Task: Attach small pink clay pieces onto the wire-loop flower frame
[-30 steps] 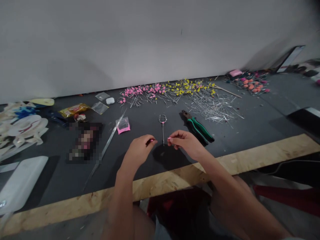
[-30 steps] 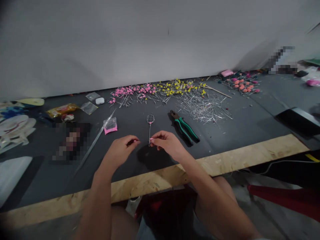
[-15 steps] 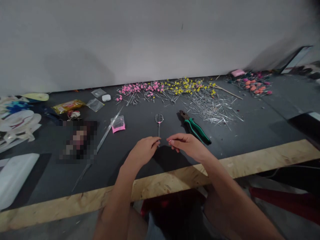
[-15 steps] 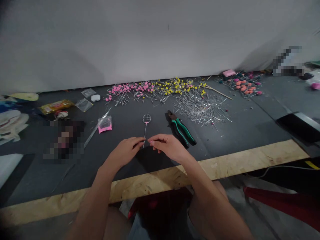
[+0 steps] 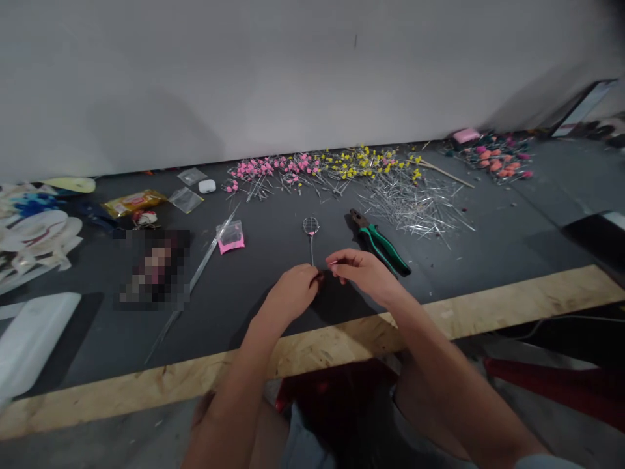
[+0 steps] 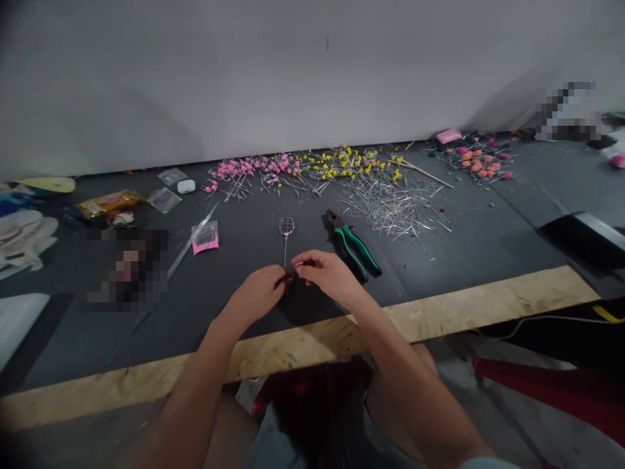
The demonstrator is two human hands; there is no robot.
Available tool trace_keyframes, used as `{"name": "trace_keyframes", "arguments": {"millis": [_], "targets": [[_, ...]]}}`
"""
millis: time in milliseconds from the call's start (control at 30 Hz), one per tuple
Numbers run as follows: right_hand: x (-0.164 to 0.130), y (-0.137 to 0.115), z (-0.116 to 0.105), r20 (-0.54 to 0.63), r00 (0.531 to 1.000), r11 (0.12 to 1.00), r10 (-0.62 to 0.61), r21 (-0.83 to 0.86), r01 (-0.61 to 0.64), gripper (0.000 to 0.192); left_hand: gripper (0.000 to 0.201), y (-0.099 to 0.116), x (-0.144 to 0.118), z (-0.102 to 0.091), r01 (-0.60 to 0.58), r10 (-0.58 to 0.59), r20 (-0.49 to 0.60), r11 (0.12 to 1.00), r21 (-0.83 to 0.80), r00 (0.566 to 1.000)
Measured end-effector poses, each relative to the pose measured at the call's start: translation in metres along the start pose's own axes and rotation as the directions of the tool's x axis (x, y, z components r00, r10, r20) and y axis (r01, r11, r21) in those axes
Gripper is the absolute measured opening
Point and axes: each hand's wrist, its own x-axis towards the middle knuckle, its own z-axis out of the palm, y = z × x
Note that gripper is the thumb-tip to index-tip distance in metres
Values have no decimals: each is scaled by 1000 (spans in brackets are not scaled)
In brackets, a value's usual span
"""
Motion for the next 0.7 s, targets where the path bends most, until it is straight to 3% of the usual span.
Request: {"name": "trace_keyframes", "arguments": {"millis": [367, 567, 700], "targets": [[6, 2, -1, -72, 992, 990, -102, 86, 108, 21, 28, 7, -2, 0, -59, 54, -44, 991, -118, 998], [11, -1, -6, -99, 991, 990, -89, 101, 99, 27, 29, 4, -5, -11, 112, -120, -28, 972, -205, 992], [14, -1, -7, -98, 989, 992, -115, 46, 120, 23, 26, -5, -9, -20, 235, -241, -39, 964, -125, 970]]}}
